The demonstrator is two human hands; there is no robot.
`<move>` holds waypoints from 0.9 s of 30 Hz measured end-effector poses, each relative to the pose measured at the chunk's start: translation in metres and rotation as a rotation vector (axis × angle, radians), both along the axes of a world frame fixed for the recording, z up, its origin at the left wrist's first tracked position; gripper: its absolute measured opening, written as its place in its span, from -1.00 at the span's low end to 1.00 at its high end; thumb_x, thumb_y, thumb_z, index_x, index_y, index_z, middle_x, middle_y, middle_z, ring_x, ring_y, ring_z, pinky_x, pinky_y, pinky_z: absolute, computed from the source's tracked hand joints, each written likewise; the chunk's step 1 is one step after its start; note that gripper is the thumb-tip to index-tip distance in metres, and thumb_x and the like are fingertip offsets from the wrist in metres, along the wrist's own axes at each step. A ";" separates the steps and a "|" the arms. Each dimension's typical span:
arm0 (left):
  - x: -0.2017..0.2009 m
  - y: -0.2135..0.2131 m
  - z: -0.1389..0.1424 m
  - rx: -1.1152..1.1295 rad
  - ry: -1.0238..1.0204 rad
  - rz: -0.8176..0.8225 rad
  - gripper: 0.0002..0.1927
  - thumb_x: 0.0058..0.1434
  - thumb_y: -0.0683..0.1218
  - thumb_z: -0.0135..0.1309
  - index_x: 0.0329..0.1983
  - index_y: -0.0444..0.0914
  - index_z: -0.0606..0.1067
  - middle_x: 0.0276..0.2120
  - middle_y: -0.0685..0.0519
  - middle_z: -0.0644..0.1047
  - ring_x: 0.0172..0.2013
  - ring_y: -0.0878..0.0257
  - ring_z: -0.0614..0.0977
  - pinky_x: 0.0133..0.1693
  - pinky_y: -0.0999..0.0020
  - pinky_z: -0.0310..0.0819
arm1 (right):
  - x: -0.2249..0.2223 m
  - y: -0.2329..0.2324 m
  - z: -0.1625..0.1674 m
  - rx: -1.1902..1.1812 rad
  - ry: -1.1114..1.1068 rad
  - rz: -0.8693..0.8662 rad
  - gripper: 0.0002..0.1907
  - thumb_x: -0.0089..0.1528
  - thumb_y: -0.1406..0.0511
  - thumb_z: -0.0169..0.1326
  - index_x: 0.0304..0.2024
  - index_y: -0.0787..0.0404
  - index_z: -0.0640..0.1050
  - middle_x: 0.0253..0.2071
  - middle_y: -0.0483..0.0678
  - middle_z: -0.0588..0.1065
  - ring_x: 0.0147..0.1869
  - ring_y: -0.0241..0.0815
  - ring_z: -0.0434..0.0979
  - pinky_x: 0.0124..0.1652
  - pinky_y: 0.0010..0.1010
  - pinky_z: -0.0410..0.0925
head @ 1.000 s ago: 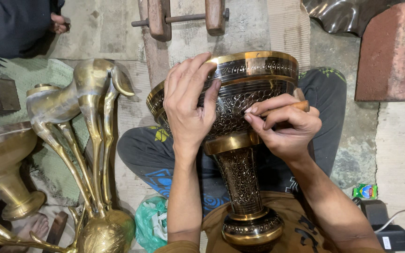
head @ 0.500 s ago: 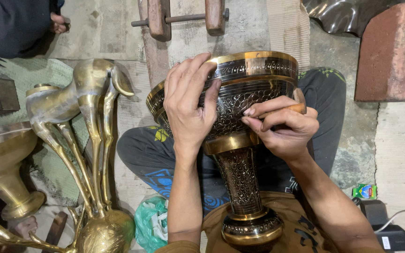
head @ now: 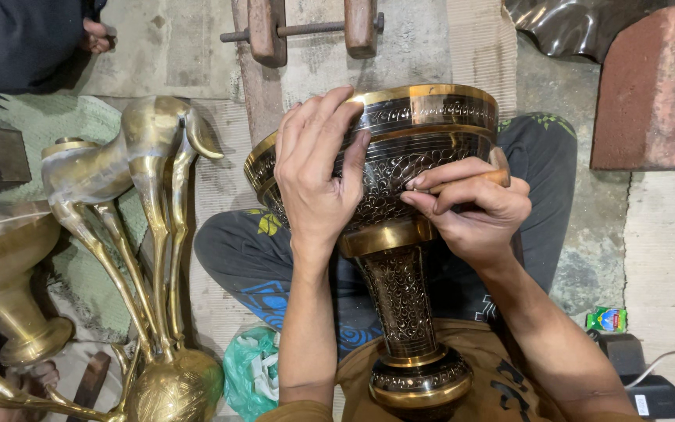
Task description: The person sits on the floor with an ornate brass bowl held between their legs and engraves decorative patterns into its surface. They hold a small punch against the metal with one hand and strike it with a wooden mallet in the other, repositioning the punch repeatedly around the bowl's rim and body.
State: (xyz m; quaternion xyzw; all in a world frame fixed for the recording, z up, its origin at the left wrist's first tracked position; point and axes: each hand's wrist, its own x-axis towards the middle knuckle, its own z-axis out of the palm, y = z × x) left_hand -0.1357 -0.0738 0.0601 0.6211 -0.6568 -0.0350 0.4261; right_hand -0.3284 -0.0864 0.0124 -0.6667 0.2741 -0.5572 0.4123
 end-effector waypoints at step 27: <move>0.000 0.000 0.000 0.012 -0.001 -0.005 -0.68 0.25 -0.25 0.25 0.07 -0.27 0.55 0.11 -0.01 0.59 0.18 0.01 0.58 0.32 0.10 0.39 | -0.006 0.010 -0.013 0.250 -0.183 -0.121 -0.74 0.22 0.58 0.30 -0.26 0.32 0.46 -0.05 0.07 0.55 -0.08 -0.24 0.67 -0.12 -0.58 0.52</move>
